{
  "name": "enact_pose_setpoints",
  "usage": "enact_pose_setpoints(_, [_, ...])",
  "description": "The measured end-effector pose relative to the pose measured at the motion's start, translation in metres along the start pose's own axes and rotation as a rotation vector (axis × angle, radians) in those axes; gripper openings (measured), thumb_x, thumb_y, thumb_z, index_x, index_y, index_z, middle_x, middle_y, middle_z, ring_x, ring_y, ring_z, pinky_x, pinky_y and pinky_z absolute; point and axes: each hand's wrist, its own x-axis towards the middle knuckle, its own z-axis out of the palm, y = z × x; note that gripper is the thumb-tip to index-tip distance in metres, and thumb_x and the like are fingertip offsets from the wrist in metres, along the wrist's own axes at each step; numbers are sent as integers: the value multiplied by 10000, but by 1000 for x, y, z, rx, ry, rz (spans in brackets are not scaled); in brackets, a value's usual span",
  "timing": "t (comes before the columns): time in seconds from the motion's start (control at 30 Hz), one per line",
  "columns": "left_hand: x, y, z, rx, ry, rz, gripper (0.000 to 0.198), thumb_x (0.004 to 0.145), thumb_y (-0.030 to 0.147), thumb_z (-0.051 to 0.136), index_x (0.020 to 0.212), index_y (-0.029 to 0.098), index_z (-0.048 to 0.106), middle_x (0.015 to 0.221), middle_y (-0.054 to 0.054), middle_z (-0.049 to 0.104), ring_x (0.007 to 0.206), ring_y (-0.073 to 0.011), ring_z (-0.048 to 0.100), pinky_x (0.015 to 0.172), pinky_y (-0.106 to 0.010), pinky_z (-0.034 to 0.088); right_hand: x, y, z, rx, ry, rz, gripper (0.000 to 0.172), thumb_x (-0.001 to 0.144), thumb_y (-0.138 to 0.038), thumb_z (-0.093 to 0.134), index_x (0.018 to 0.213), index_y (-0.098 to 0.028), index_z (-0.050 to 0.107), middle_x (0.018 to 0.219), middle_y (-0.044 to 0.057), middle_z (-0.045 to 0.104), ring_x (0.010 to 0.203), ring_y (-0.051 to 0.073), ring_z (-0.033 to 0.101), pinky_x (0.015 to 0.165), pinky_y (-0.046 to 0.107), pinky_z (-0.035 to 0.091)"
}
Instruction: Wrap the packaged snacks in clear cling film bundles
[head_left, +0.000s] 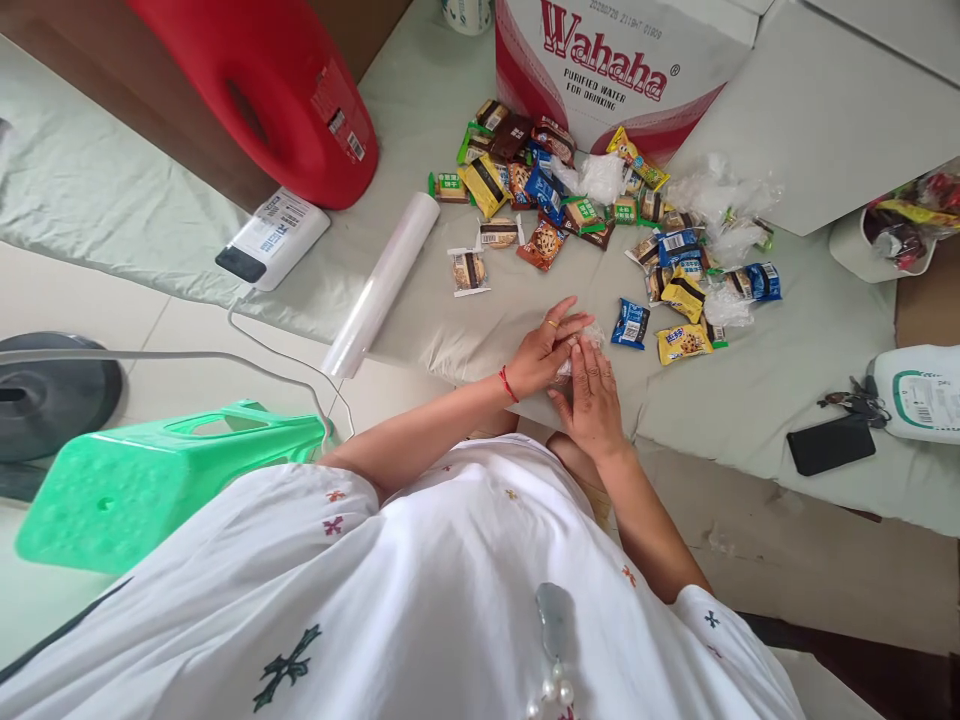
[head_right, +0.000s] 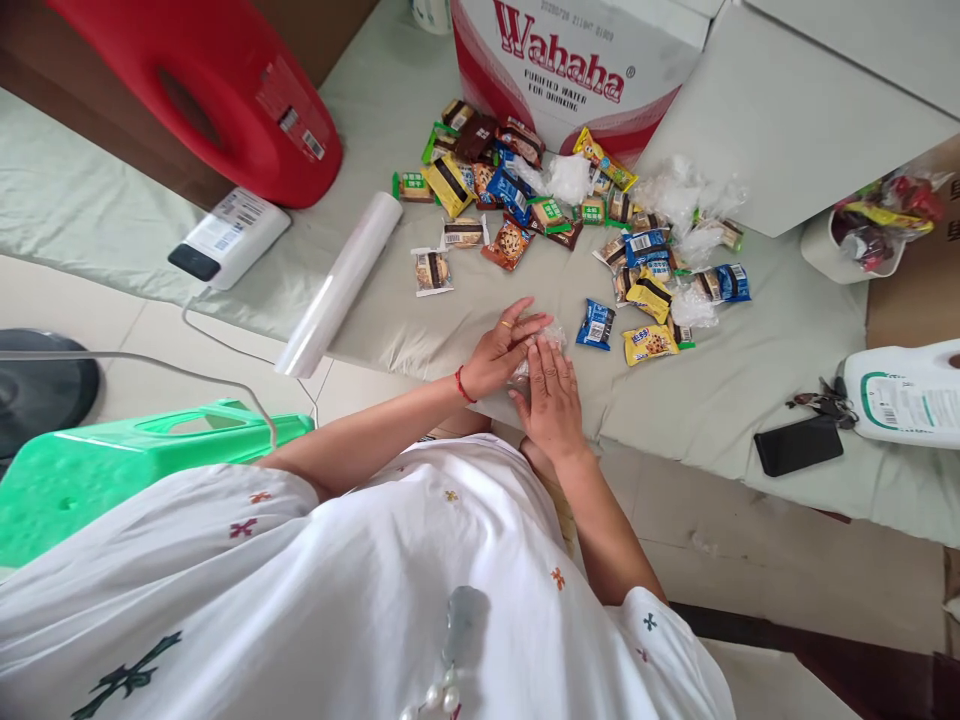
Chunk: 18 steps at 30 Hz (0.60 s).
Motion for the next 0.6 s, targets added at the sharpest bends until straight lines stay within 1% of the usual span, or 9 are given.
enact_pose_setpoints(0.07, [1,-2,-6,-132,-1,15,808,998,432,550,1680,306,137,1710,-129,356,1461,-243,533,1261,-476,337,1,-2,5,-36,1,15,659,1074,-347,423,1672,-134,248,1699,184,342,1625,278,219,1289,551,282])
enact_pose_setpoints(0.13, [2,0,-12,-207,-44,19,898,963,389,596,1686,355,66,1766,-121,201,1413,-247,581,1250,-481,349,2,-3,5,-65,6,34,615,1073,-302,400,1661,-160,289,1680,168,386,1607,263,269,1294,558,259])
enact_pose_setpoints(0.17, [2,1,-14,-219,-86,5,907,949,363,605,1687,358,79,1761,-120,221,1403,-250,589,1242,-480,360,3,-3,4,-75,7,46,607,1070,-309,410,1651,-162,314,1666,171,409,1591,269,301,1294,574,246])
enact_pose_setpoints(0.27, [6,9,-20,-202,-235,-52,910,892,340,663,1676,323,203,1650,-125,460,1437,-284,551,1218,-484,394,11,0,0,-57,16,88,614,1045,-352,485,1608,-124,392,1613,212,465,1548,316,359,1276,610,264])
enact_pose_setpoints(0.33, [12,13,-27,-257,-285,-67,940,838,376,723,1654,318,262,1623,-133,493,1427,-306,557,1197,-496,421,19,6,-5,19,28,107,565,1030,-322,503,1563,-140,468,1576,210,501,1520,324,391,1252,593,329])
enact_pose_setpoints(0.4, [19,16,-36,-345,-203,-80,915,828,457,728,1623,306,303,1637,-147,464,1390,-307,590,1173,-501,449,27,14,-13,153,65,126,490,1013,-306,522,1492,-211,556,1552,169,534,1482,312,442,1226,562,387])
enact_pose_setpoints(0.5, [23,19,-51,-324,62,-119,812,855,594,688,1539,258,408,1612,-162,475,1429,-291,548,1188,-483,436,33,21,-27,471,193,273,451,991,-409,587,1422,-275,588,1458,118,621,1362,284,575,1169,528,469])
enact_pose_setpoints(0.53, [22,21,-53,-308,96,-146,800,851,635,692,1508,251,445,1586,-163,501,1442,-287,532,1184,-473,441,34,21,-30,604,239,345,476,987,-462,597,1424,-275,570,1413,111,650,1312,271,616,1144,512,496])
enact_pose_setpoints(0.6, [15,26,-51,-348,22,-223,801,811,706,724,1434,241,531,1500,-161,585,1392,-298,578,1122,-466,497,35,16,-32,866,272,457,553,971,-566,605,1434,-272,533,1367,102,675,1253,248,660,1104,475,537])
